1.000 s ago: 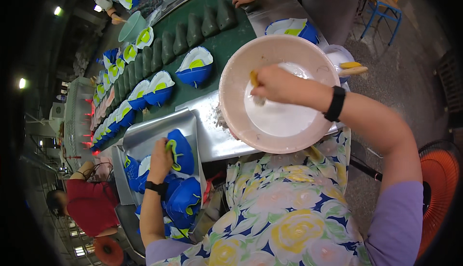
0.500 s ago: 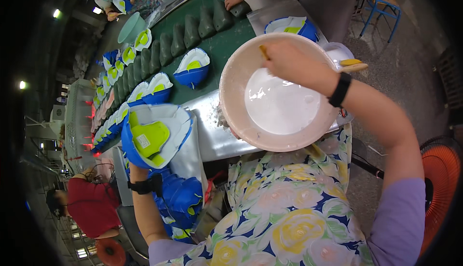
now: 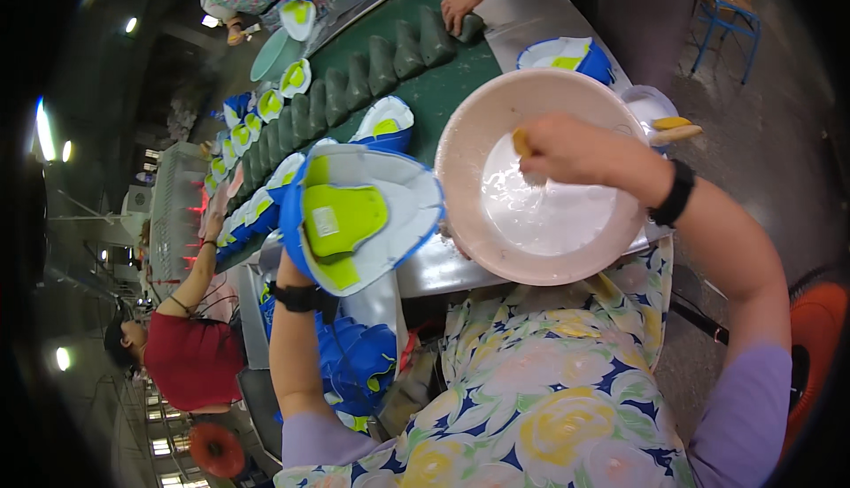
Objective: The person uses a paintbrush to apply white paint to the interior of blue shoe parts on a factory assembly line. They repeatedly dip the brush into a pink bowl of paint and coat the inside of each part before placing it on the conveyor belt.
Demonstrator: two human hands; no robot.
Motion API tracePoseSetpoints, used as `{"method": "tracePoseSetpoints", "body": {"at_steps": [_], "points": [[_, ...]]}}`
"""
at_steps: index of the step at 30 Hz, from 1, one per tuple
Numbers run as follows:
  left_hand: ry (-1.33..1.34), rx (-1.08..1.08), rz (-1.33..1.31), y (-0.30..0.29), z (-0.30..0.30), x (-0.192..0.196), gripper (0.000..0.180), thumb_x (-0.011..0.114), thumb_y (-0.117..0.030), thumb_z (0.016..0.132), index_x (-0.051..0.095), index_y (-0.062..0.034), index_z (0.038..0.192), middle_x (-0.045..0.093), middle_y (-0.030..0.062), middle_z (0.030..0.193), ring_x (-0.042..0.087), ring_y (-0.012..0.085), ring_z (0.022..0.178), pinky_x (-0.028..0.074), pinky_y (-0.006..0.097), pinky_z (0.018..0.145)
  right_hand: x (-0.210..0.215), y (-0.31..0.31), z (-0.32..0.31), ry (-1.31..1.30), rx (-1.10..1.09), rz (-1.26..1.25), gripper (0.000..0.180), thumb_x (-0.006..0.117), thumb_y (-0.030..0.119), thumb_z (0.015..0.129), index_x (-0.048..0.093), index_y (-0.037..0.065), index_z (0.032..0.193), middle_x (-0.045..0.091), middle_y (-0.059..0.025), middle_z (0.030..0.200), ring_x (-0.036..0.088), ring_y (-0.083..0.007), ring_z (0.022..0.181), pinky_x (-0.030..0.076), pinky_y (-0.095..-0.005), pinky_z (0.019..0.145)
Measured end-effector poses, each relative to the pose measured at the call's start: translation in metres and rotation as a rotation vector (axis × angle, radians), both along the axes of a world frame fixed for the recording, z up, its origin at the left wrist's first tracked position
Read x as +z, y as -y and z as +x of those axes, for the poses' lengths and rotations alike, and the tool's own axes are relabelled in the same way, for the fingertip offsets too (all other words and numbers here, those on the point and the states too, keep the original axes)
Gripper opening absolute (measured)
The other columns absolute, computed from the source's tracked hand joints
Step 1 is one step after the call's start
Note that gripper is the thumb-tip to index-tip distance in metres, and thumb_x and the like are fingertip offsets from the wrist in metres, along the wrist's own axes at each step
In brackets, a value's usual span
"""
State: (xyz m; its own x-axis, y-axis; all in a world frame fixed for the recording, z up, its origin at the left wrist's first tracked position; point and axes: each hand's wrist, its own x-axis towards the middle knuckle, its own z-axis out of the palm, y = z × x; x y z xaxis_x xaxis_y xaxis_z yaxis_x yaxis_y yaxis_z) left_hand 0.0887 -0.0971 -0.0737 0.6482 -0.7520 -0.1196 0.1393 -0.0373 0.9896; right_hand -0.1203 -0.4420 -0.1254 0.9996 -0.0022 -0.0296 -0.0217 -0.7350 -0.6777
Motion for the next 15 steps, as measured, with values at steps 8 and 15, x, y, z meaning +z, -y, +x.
{"method": "tracePoseSetpoints", "body": {"at_steps": [8,15], "points": [[-0.104,-0.296,0.16,0.078,-0.019,0.021,0.054,0.047,-0.041,0.104,0.046,-0.0052,0.145,0.062,0.0152,0.133,0.065,0.0294,0.116,0.055,0.045,0.099,0.064,0.01,-0.001,0.59,0.009,0.319,0.024,0.075,0.021,0.087,0.065,0.001,0.095,0.069,-0.0123,0.082,0.068,-0.0256,0.075,0.052,-0.0331,0.069],[-0.346,-0.256,-0.171,0.112,-0.035,0.013,0.055,0.044,-0.043,0.105,0.046,-0.0059,0.145,0.061,0.0179,0.133,0.064,0.0329,0.117,0.055,0.048,0.098,0.063,0.026,-0.025,0.494,-0.273,0.175,0.034,0.076,0.028,0.086,0.065,-0.004,0.085,0.066,-0.019,0.073,0.067,-0.0312,0.068,0.051,-0.0359,0.064]]}}
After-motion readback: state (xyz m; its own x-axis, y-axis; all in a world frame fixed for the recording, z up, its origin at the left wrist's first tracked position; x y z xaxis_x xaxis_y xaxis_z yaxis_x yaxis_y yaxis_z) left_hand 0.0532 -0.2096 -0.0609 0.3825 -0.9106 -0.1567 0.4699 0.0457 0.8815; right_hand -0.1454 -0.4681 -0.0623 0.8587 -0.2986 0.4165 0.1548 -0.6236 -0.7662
